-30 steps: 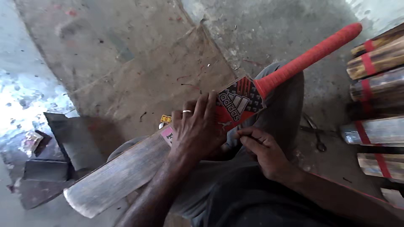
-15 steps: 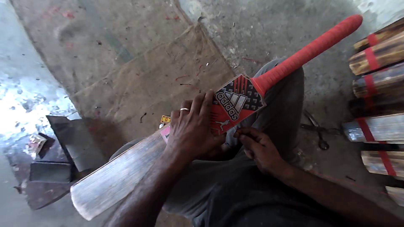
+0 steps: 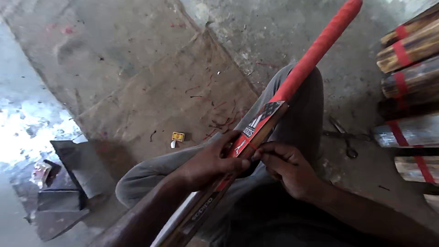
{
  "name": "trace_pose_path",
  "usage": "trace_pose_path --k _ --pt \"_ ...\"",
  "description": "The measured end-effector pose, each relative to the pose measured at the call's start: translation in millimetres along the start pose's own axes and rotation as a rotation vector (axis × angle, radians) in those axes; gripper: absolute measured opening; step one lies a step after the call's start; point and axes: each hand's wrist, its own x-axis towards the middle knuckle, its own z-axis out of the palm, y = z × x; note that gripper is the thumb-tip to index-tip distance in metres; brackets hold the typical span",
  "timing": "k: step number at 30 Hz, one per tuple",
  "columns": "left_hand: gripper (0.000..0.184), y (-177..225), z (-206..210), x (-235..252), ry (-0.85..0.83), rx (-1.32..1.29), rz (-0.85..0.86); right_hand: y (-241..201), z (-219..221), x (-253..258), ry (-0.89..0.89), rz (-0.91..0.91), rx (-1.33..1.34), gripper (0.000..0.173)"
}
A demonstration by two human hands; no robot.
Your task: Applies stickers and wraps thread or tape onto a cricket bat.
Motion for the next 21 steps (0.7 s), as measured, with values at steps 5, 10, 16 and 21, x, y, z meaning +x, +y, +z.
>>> trace_pose_path --k 5,10,16,21 --pt "0.064 -27.2 -0.6 16.1 -0.283 -0.255 0.181 -0.4 -1.6 1.1 -0.009 0.014 0.007 0.02" --pt "0.054 -48.0 -18.3 33.8 -0.493 -0.378 0.22 5.2 -1.2 7.4 -0.009 0.082 0.034 0.021" --pt "0.032 -56.3 -45.2 44.7 -0.68 -0.535 0.235 13.0 -9.9 4.4 -0.008 0.081 0.008 0.02" --pt "0.027 -68.6 -59.3 54.3 -0.699 -0.59 0.227 26.5 -29.0 -4.5 0.033 0.084 -0.024 0.019"
